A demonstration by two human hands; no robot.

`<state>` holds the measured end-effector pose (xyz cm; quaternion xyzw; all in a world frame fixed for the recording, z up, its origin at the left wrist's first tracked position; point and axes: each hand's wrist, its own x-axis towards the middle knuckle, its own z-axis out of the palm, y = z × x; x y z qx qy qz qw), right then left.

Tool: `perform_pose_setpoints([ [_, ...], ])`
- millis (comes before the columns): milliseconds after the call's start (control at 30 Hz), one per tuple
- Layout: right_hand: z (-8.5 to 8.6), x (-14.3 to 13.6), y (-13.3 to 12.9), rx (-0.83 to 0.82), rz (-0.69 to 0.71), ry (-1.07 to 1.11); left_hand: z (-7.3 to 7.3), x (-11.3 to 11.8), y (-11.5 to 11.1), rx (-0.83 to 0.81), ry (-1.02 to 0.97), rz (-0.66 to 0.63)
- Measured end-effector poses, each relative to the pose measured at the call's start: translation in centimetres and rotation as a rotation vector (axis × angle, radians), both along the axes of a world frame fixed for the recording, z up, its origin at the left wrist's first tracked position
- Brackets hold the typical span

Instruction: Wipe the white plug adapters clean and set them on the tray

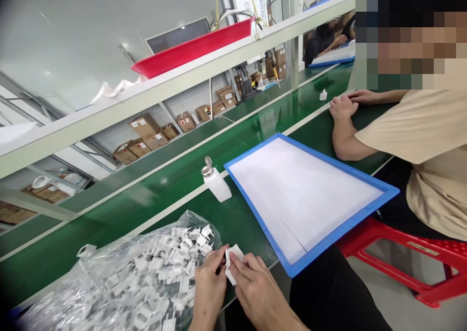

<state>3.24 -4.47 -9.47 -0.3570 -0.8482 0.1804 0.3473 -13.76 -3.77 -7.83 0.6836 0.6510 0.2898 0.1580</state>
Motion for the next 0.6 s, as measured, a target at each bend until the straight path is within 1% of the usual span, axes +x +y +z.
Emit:
perform_pose_setpoints([
  [133, 0.4, -0.9, 0.4, -0.109, -0.018, 0.071, 0.4, 0.2, 0.0, 0.014, -0.002, -0.006],
  [233, 1.3, -1.4, 1.1, -0.201, -0.034, 0.149, 0.6, 0.2, -0.2, 0.033, -0.013, -0.046],
  [400, 3.6, -1.4, 2.4, -0.382, -0.042, 0.302, -0.4, -0.1, -0.8, 0.139, -0.099, -0.132],
  [467, 4.8, -0.9, 2.6, -0.492, -0.047, 0.371, -0.5, -0.2, -1.5, 0.201, -0.142, -0.122],
  [500, 5.3, -0.5, 2.6, -0.562, -0.047, 0.409, -0.3, -0.2, -2.0, 0.241, -0.175, -0.114],
  [600, 7.0, 0.5, 2.1, -0.823, -0.068, 0.550, 1.1, -0.2, -3.5, 0.363, -0.242, -0.121],
])
